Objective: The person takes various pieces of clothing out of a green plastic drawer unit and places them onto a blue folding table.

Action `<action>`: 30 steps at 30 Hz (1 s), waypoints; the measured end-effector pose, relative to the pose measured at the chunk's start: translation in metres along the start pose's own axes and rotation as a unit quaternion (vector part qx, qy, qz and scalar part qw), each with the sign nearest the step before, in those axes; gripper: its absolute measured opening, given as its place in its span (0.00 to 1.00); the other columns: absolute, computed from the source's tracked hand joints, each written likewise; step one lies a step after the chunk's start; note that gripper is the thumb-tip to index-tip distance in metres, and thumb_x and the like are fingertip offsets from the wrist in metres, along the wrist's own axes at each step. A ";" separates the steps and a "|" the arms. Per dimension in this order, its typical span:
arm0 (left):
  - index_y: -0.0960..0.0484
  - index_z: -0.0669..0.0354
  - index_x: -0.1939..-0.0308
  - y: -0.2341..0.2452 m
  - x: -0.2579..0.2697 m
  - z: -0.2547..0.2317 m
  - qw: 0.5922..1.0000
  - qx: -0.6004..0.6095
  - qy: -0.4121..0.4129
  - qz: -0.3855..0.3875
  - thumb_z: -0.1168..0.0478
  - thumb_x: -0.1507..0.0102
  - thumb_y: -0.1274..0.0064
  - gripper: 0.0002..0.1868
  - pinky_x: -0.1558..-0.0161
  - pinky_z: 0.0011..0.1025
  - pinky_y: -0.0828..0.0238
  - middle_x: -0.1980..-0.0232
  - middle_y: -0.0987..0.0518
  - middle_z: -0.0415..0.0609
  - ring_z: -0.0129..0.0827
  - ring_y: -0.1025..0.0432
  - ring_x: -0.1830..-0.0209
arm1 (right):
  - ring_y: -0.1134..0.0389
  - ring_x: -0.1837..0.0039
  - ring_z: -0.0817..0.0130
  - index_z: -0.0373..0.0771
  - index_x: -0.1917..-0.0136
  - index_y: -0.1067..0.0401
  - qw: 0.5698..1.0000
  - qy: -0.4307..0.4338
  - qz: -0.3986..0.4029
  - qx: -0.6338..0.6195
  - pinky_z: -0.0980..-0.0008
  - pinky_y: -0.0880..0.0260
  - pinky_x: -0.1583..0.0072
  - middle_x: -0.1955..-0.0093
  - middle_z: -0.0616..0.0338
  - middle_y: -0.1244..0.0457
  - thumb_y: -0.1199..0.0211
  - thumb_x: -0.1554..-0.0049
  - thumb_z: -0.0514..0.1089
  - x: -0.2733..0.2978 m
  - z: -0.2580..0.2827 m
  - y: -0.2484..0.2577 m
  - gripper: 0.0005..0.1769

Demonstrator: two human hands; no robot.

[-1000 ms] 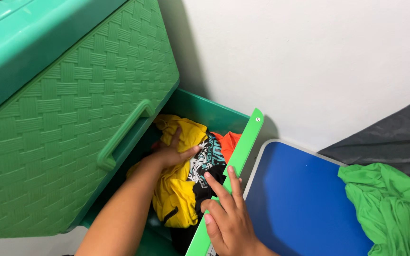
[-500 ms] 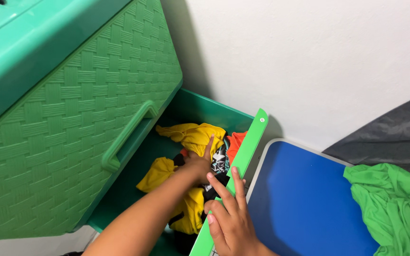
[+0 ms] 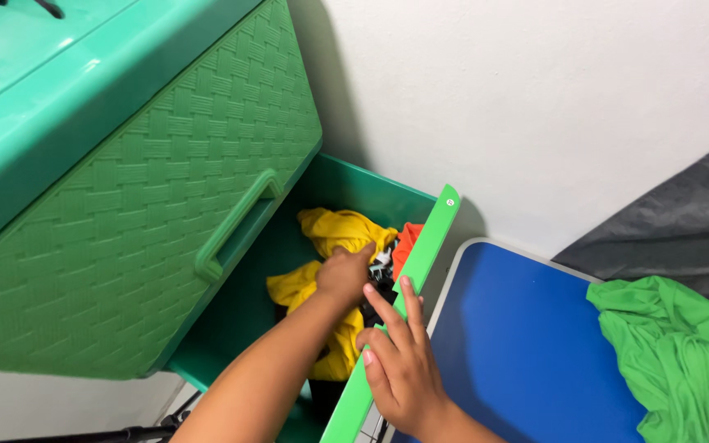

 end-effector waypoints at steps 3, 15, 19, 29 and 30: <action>0.28 0.31 0.33 0.045 0.015 -0.006 0.998 -0.009 -0.009 -0.062 0.53 0.48 0.34 0.39 0.52 0.49 0.25 0.46 0.27 0.65 0.60 0.24 0.50 | 0.65 0.15 0.27 0.35 0.38 0.32 1.000 -0.005 -0.019 -0.008 0.34 0.65 0.21 0.17 0.37 0.54 0.54 0.36 0.42 0.002 0.001 0.003 0.17; 0.25 0.35 0.38 0.216 0.133 -0.074 0.944 -0.042 -0.061 -0.321 0.52 0.56 0.27 0.42 0.63 0.51 0.26 0.55 0.27 0.63 0.60 0.26 0.58 | 0.77 0.16 0.33 0.23 0.20 0.75 0.998 -0.065 -0.026 0.005 0.37 0.76 0.23 0.17 0.29 0.75 0.34 0.45 0.46 -0.006 -0.003 0.005 0.60; 0.23 0.33 0.39 0.236 0.162 -0.103 0.916 -0.051 -0.103 -0.385 0.55 0.56 0.28 0.40 0.65 0.51 0.27 0.56 0.28 0.60 0.58 0.26 0.59 | 0.73 0.17 0.41 0.37 0.22 0.65 0.989 -0.139 0.001 0.055 0.37 0.80 0.25 0.18 0.34 0.72 0.23 0.61 0.46 -0.031 -0.012 0.016 0.67; 0.25 0.29 0.35 0.269 0.205 -0.203 0.859 0.034 -0.185 -0.476 0.53 0.50 0.30 0.39 0.61 0.51 0.30 0.53 0.30 0.56 0.55 0.28 0.53 | 0.47 0.18 0.63 0.49 0.14 0.78 0.931 -0.052 -0.224 -0.282 0.60 0.44 0.19 0.15 0.52 0.55 0.36 0.37 0.30 -0.034 -0.011 0.106 0.59; 0.26 0.29 0.34 0.263 0.206 -0.213 0.867 0.059 -0.185 -0.458 0.53 0.52 0.30 0.41 0.60 0.51 0.30 0.52 0.30 0.57 0.56 0.29 0.53 | 0.47 0.18 0.65 0.48 0.13 0.81 0.901 -0.062 -0.262 -0.339 0.61 0.42 0.19 0.13 0.53 0.56 0.39 0.36 0.30 -0.024 -0.014 0.119 0.59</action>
Point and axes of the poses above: each hand's wrist, its own x-axis away from the middle knuckle, its own y-axis out of the back of the hand, z = x × y, the point moved 9 cm from there along -x, towards the middle knuckle
